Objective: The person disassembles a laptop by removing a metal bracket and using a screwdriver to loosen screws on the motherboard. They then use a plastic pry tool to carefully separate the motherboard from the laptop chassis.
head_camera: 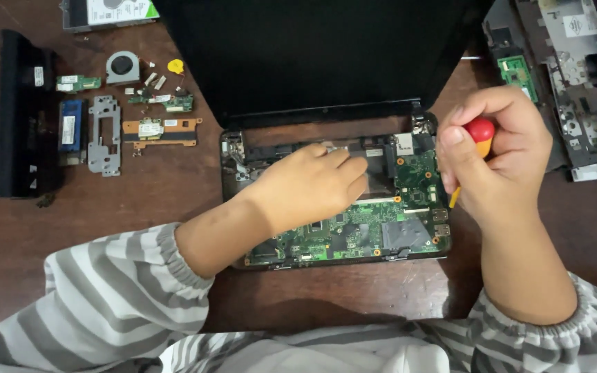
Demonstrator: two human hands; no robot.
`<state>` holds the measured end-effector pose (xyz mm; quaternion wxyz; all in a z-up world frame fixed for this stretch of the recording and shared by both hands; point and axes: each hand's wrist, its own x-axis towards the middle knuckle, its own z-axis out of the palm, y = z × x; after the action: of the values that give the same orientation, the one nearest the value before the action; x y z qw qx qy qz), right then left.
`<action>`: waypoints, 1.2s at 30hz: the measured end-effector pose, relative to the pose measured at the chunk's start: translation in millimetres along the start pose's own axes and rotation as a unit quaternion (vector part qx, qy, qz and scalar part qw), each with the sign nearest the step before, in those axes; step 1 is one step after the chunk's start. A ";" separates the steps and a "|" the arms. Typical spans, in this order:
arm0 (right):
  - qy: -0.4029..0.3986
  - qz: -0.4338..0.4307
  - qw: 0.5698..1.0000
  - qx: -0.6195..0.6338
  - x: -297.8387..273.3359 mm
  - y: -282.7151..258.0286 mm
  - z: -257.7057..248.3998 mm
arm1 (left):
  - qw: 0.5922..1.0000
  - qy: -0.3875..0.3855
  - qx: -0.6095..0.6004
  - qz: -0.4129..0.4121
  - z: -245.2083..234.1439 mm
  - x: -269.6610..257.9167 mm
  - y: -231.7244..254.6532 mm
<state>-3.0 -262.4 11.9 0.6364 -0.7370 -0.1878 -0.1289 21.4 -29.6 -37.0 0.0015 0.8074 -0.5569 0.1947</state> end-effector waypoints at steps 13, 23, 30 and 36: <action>0.012 0.015 1.000 -0.023 0.0 2.6 -0.8 | 0.679 -0.209 -0.412 -0.571 -135.5 -3.9 -61.2; 0.016 0.017 0.997 -0.078 -3.3 4.2 1.8 | 0.849 -0.200 0.043 -0.487 -49.9 -226.1 -260.6; 0.009 0.010 0.997 -0.075 -2.5 10.1 2.9 | 0.816 -0.232 0.020 -0.529 -22.4 -237.6 -275.9; -0.011 0.005 0.996 -0.090 -0.2 6.9 4.8 | 0.860 -0.183 0.039 -0.475 -21.4 -247.0 -267.6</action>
<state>-0.4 -258.5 4.9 0.5659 -0.7936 -0.1790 -0.1337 180.5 298.7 -37.9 -0.0390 0.9946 -0.0877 0.0406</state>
